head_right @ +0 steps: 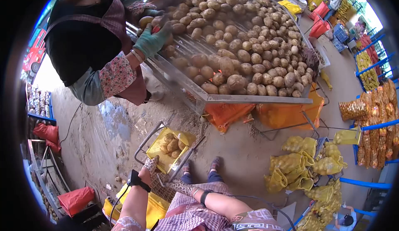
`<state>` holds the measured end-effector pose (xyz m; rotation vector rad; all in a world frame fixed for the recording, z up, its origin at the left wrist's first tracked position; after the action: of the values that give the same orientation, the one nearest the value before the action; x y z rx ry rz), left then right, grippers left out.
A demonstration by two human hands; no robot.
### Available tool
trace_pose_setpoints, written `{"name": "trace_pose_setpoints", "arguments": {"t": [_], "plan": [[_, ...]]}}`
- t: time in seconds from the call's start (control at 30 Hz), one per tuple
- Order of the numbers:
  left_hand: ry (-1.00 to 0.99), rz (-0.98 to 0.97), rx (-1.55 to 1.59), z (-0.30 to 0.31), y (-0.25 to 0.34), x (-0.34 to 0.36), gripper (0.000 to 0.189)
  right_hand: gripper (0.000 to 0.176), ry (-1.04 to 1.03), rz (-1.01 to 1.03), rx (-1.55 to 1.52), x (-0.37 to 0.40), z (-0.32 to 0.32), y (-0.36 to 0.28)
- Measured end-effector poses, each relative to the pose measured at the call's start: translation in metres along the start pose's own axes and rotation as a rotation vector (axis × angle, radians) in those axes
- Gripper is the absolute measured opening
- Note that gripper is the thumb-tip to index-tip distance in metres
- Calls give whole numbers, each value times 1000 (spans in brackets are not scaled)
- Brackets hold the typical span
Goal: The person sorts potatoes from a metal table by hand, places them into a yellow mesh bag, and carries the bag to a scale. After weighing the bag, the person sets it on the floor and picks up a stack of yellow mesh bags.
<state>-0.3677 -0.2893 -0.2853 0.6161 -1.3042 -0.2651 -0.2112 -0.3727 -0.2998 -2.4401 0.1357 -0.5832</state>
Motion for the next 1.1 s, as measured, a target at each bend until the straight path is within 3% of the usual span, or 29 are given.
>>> {"name": "trace_pose_setpoints", "arguments": {"t": [0.03,0.17,0.23,0.27,0.3,0.37,0.4,0.43,0.5,0.53,0.57,0.6,0.63,0.67,0.7,0.77,0.83,0.9,0.93,0.97,1.0,1.03,1.07,1.1], "plan": [[-98,-19,101,-5,6,3,37,35,79,29,378,14,-14,-52],[-226,169,118,-15,40,37,37,35,97,-7,136,-22,-19,-11],[-237,116,155,-11,48,36,39,35,220,213,110,-38,-22,-12],[-248,121,159,-10,52,34,40,35,254,266,-78,-38,-20,-10],[-264,130,166,-12,53,34,41,35,262,269,-81,-39,-18,-8],[-264,159,192,-14,45,28,40,38,293,385,136,-27,-26,-21],[-268,48,141,-11,41,20,39,35,453,372,381,-11,-26,-38],[-266,-68,93,-7,43,16,38,35,457,373,385,-4,-32,-43],[-269,-117,23,-6,43,16,38,30,530,179,342,-5,-30,-36],[-270,-121,-42,-4,34,10,38,22,582,205,140,-12,-26,-31],[-271,-125,-110,-3,33,7,39,26,561,234,315,-24,-16,-14],[-260,-87,-127,-6,39,11,39,25,687,69,316,-21,-14,-20],[-253,-44,-144,-10,42,18,38,29,815,-102,311,-11,-15,-24],[-288,-37,-73,-14,37,16,36,38,935,50,264,1,-23,-49],[-288,-41,-71,-14,36,15,36,38,935,53,268,0,-24,-47],[-374,-25,-127,-22,33,16,35,49,1100,-102,468,5,-10,-44],[-336,-77,-20,-29,32,20,33,57,1188,-114,592,8,-2,-37],[-202,-94,395,-22,42,25,34,40,1304,-301,693,34,-5,-31],[-276,-57,430,-6,55,17,31,40,1218,-352,669,44,4,-9],[-337,-172,158,5,69,17,34,40,1125,-411,640,59,8,19],[-367,-191,-3,0,86,37,39,35,856,-415,1103,64,-10,-11],[-369,-438,-306,0,82,24,43,35,696,-275,1542,63,-21,-21],[-351,-505,-205,-4,66,13,44,37,841,-85,649,92,-26,-41],[-389,-231,-169,-9,46,2,45,61,785,-358,318,109,-37,-43]]}}
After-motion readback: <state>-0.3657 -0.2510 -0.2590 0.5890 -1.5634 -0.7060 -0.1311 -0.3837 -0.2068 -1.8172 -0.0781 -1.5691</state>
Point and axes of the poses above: each hand's wrist, its own x-axis away from the middle knuckle, its own z-axis out of the back of the hand, y = z × x, the point moved 7 cm from there along -x, towards the middle knuckle
